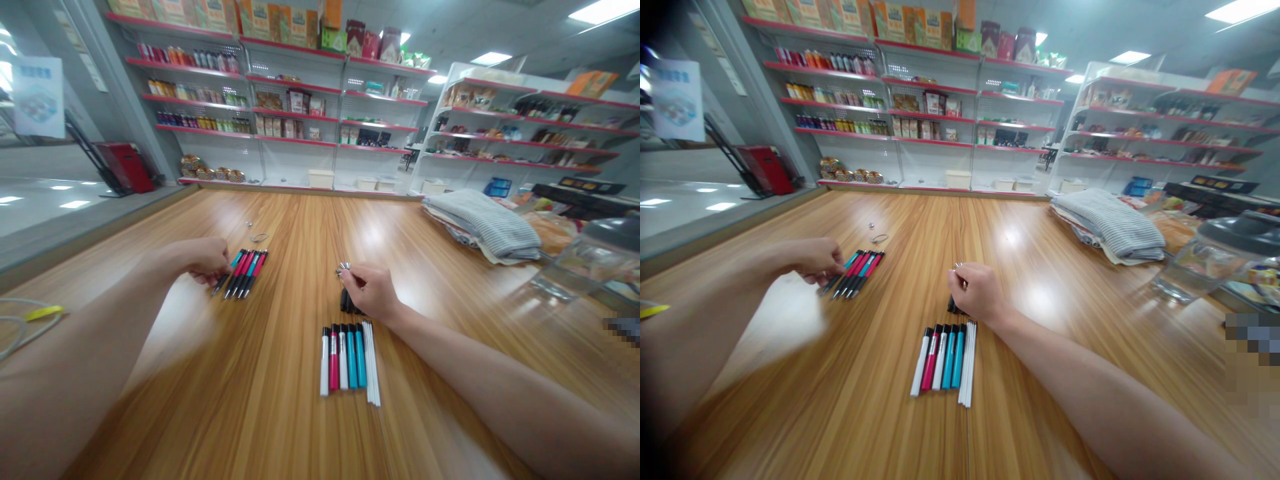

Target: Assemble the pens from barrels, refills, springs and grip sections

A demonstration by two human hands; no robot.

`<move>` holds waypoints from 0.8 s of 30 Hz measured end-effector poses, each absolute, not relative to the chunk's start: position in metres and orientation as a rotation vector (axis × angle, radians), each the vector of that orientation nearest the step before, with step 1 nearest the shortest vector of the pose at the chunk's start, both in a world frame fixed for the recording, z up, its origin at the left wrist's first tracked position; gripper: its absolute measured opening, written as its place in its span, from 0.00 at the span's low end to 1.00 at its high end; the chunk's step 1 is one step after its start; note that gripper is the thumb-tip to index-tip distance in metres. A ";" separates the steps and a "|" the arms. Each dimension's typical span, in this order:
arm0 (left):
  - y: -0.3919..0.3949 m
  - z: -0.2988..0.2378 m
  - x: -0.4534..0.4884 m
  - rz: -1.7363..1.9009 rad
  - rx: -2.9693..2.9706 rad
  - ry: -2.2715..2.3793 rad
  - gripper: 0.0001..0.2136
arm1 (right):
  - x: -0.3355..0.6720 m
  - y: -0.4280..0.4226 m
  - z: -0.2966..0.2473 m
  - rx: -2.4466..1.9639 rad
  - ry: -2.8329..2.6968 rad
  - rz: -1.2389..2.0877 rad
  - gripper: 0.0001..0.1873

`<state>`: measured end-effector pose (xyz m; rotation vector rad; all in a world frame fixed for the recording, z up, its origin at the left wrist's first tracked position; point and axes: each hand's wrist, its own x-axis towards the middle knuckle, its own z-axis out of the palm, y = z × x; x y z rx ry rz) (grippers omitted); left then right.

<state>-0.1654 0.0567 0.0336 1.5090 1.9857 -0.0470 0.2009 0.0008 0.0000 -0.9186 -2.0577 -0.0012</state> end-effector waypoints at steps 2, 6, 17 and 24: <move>0.057 0.033 -0.166 -0.047 1.510 1.974 0.09 | 0.201 0.001 0.000 -0.920 -2.060 -0.003 0.20; 0.056 0.033 -0.166 -0.038 1.508 1.945 0.10 | 0.200 0.001 0.001 -0.915 -2.056 0.000 0.20; 0.053 0.038 -0.160 -0.066 1.481 1.930 0.10 | 0.202 0.002 0.000 -0.920 -2.058 0.005 0.20; 0.042 0.047 -0.135 -0.121 1.512 2.076 0.27 | 0.202 0.002 0.000 -0.928 -2.050 -0.005 0.20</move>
